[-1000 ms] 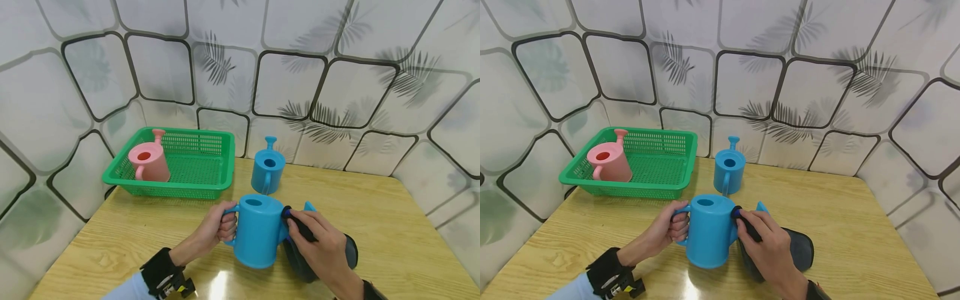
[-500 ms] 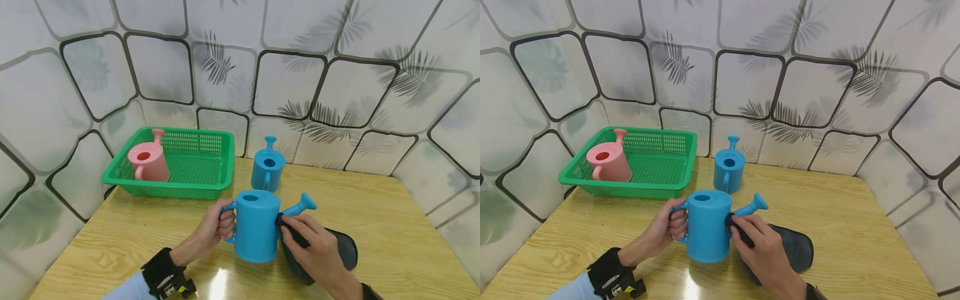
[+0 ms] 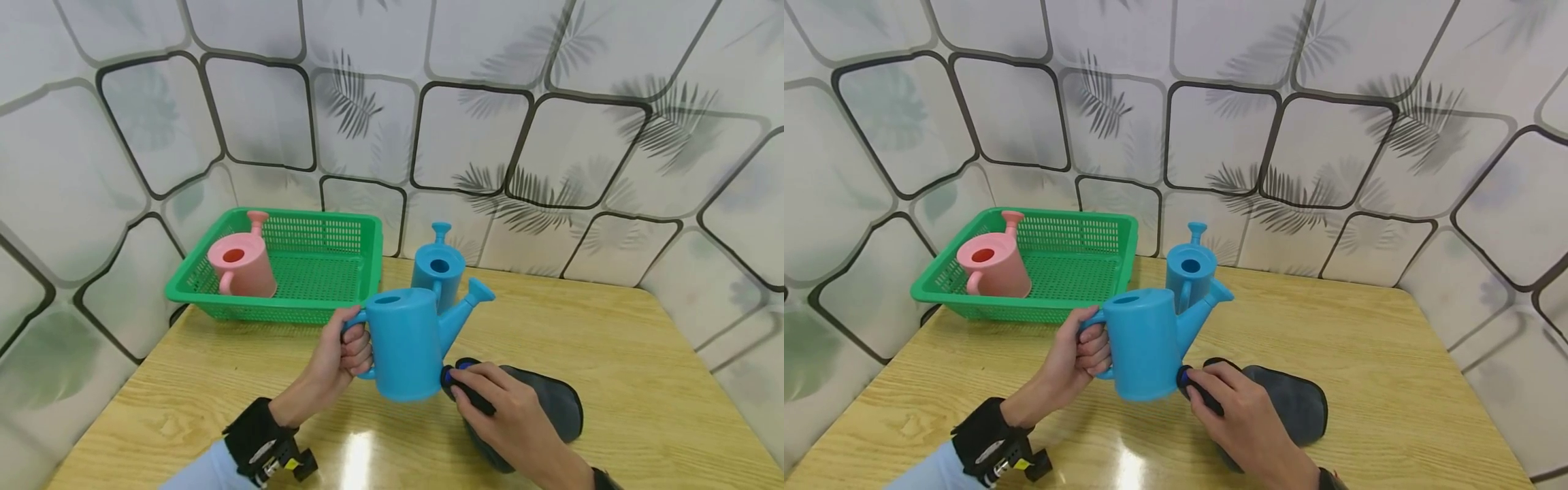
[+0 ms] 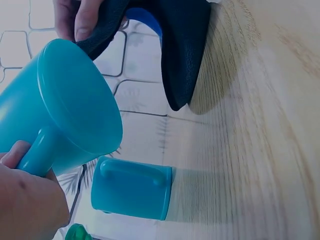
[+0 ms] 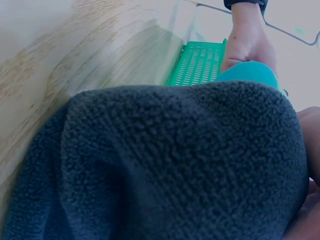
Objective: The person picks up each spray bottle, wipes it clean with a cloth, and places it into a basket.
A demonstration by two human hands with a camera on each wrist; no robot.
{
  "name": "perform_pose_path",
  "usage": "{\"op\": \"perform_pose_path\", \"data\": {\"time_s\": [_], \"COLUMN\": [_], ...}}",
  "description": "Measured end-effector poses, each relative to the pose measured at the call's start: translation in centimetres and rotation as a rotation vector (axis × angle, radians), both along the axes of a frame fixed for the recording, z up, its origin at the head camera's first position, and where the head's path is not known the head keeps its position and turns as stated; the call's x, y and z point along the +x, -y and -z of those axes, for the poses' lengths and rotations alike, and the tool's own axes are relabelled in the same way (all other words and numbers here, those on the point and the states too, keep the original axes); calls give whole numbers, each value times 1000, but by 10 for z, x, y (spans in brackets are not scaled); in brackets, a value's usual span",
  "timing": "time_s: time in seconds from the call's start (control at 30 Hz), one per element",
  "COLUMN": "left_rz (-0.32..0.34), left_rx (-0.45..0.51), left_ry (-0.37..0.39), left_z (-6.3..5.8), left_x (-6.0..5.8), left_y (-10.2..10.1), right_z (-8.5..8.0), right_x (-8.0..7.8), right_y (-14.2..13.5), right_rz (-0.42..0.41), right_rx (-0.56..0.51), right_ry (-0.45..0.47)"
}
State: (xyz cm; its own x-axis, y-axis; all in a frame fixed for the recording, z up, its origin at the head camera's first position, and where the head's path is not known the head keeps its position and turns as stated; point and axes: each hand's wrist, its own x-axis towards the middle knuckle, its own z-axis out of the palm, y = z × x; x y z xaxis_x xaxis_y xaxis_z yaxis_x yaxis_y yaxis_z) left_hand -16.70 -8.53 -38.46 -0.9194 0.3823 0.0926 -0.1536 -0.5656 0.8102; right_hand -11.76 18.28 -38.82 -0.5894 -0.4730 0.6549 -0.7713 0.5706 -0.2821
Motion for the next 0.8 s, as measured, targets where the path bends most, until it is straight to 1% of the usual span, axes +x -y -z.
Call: {"op": "perform_pose_path", "data": {"time_s": [0.2,0.33,0.57,0.7,0.8], "left_rz": [10,27,93,101,107], "left_rx": [27,24,-36,-83,-108], "left_ry": [15,12,31,32,24], "left_z": [0,1,5,6,7], "left_x": [0,0,4,7,8], "left_y": [1,0,-6,-8,-9], "right_z": [1,0,-5,-7,-7], "right_x": [0,-1,-2,-4,-5], "right_y": [-1,-1,-2,-3,-5], "right_rz": [4,12,44,79,113], "right_rx": [13,-8,-67,-67,-55], "right_ry": [6,-15,-88,-125,-127]}}
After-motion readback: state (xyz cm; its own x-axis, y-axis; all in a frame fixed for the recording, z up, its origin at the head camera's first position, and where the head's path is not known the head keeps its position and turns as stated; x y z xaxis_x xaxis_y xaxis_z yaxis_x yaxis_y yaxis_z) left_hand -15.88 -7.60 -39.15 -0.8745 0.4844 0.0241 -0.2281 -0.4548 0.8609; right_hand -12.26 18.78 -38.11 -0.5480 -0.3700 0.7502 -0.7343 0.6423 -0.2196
